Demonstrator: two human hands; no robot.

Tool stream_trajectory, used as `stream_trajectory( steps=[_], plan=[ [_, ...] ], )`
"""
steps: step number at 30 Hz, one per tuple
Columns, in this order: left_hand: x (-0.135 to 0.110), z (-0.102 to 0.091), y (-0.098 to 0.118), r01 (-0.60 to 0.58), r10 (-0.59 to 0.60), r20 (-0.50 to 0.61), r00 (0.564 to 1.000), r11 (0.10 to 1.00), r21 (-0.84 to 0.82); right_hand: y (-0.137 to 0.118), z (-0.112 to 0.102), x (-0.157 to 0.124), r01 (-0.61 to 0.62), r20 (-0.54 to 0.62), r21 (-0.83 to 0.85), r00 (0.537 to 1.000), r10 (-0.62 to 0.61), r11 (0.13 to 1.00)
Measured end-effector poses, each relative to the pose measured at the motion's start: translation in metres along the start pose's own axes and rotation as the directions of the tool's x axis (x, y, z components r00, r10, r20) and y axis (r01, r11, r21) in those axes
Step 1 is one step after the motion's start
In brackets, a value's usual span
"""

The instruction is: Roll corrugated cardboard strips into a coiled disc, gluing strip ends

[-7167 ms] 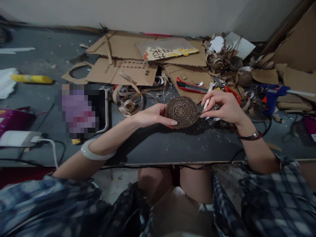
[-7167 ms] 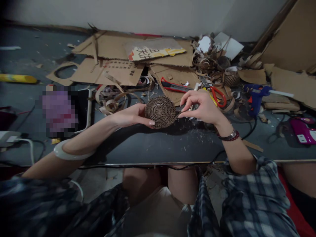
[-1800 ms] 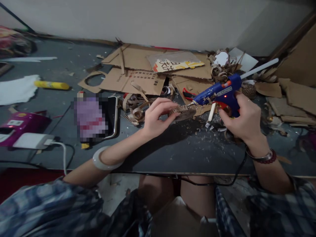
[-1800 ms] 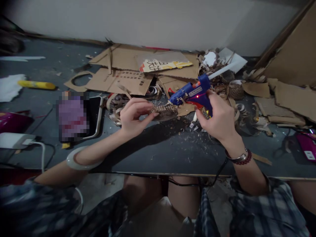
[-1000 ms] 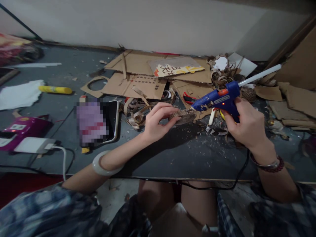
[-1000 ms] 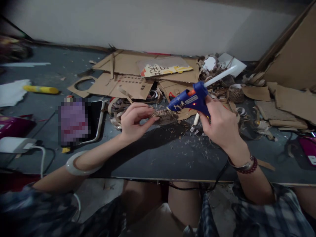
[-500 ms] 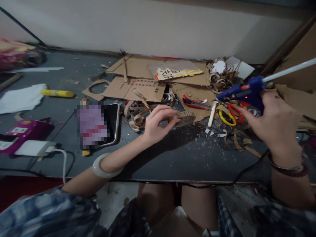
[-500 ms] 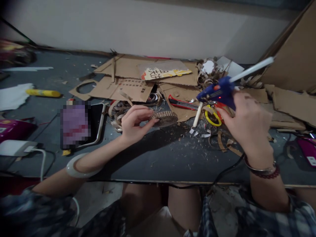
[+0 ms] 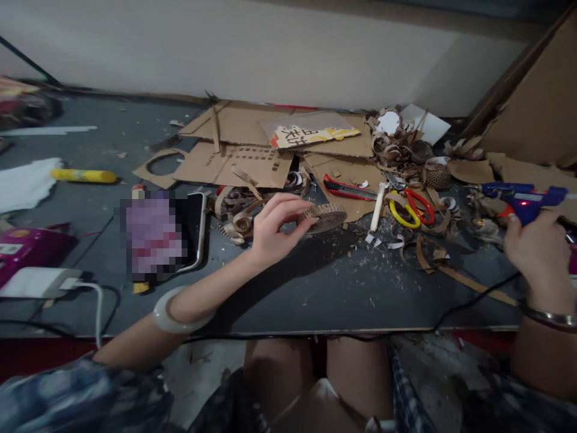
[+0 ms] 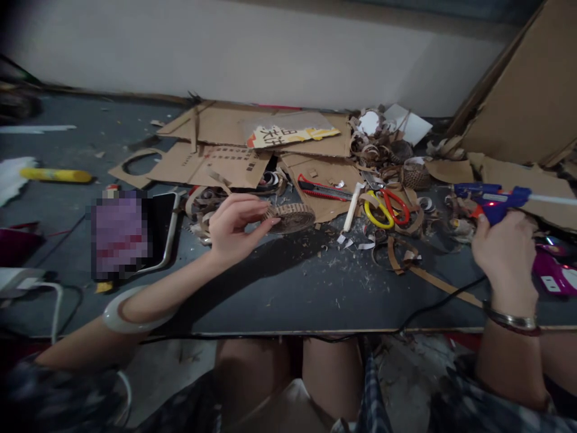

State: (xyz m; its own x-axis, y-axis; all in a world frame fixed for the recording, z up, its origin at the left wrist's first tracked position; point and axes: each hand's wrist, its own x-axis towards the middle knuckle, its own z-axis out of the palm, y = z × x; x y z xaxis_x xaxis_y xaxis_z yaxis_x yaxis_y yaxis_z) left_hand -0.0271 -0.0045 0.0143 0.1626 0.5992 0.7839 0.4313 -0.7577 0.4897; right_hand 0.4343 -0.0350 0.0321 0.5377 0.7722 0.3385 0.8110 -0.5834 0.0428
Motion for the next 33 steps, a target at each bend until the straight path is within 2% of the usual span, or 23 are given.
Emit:
stream_trajectory(
  steps=[5,9,12,13,15,17,19,21,22,24,26,29,31,33],
  plan=[
    [0.001,0.001,0.000,-0.010,0.009,-0.010,1.000,1.000,-0.010,-0.011,0.028,-0.014,0.032,0.087,-0.042,0.996,-0.029,0.999],
    [0.001,0.001,-0.001,-0.037,0.037,-0.013,0.999,0.999,-0.005,-0.017,0.032,-0.020,0.056,0.165,-0.088,0.985,-0.041,0.995],
    [0.001,0.001,-0.001,-0.030,0.030,-0.014,0.999,0.999,-0.013,-0.013,0.014,-0.028,0.040,0.187,-0.126,0.982,-0.016,0.991],
    [0.001,0.001,0.000,-0.026,0.025,-0.013,1.000,1.000,-0.019,-0.012,0.004,-0.032,0.022,0.168,-0.161,0.986,0.006,0.987],
    [0.002,0.001,0.000,-0.022,0.022,-0.011,1.000,1.000,-0.022,-0.012,-0.021,-0.041,0.071,0.161,-0.222,0.986,-0.035,0.973],
    [0.002,0.001,0.001,-0.027,0.027,-0.014,1.000,1.000,-0.011,-0.021,-0.047,-0.050,0.210,0.156,-0.220,0.971,-0.178,0.953],
    [0.002,0.001,0.001,-0.027,0.027,-0.019,0.999,1.000,0.001,-0.043,-0.069,-0.057,0.423,0.060,-0.064,0.906,-0.419,0.904],
    [0.001,0.001,0.000,-0.028,0.028,-0.019,0.999,1.000,0.000,-0.077,-0.082,-0.063,0.599,-0.108,0.210,0.799,-0.591,0.772],
    [0.001,0.001,0.000,-0.027,0.027,-0.017,0.999,1.000,-0.004,-0.096,-0.084,-0.066,0.656,-0.159,0.362,0.743,-0.650,0.662],
    [0.001,0.001,0.000,-0.034,0.034,-0.017,0.999,0.999,-0.011,-0.134,-0.083,-0.074,0.678,-0.219,0.603,0.648,-0.730,0.421],
    [0.002,0.001,0.000,-0.046,0.045,-0.019,0.999,0.999,-0.011,-0.167,-0.076,-0.081,0.601,-0.206,0.759,0.585,-0.784,0.249],
    [0.003,0.000,0.001,-0.057,0.057,-0.012,0.998,0.998,-0.012,-0.200,-0.063,-0.090,0.384,-0.169,0.922,0.516,-0.840,0.051],
    [0.003,0.000,0.001,-0.054,0.054,-0.005,0.999,0.998,-0.024,-0.213,-0.055,-0.095,0.258,-0.147,0.966,0.502,-0.852,-0.015],
    [0.003,0.000,0.001,-0.052,0.052,0.003,0.999,0.998,-0.033,-0.219,-0.048,-0.098,0.167,-0.128,0.985,0.517,-0.847,-0.048]
  ],
)
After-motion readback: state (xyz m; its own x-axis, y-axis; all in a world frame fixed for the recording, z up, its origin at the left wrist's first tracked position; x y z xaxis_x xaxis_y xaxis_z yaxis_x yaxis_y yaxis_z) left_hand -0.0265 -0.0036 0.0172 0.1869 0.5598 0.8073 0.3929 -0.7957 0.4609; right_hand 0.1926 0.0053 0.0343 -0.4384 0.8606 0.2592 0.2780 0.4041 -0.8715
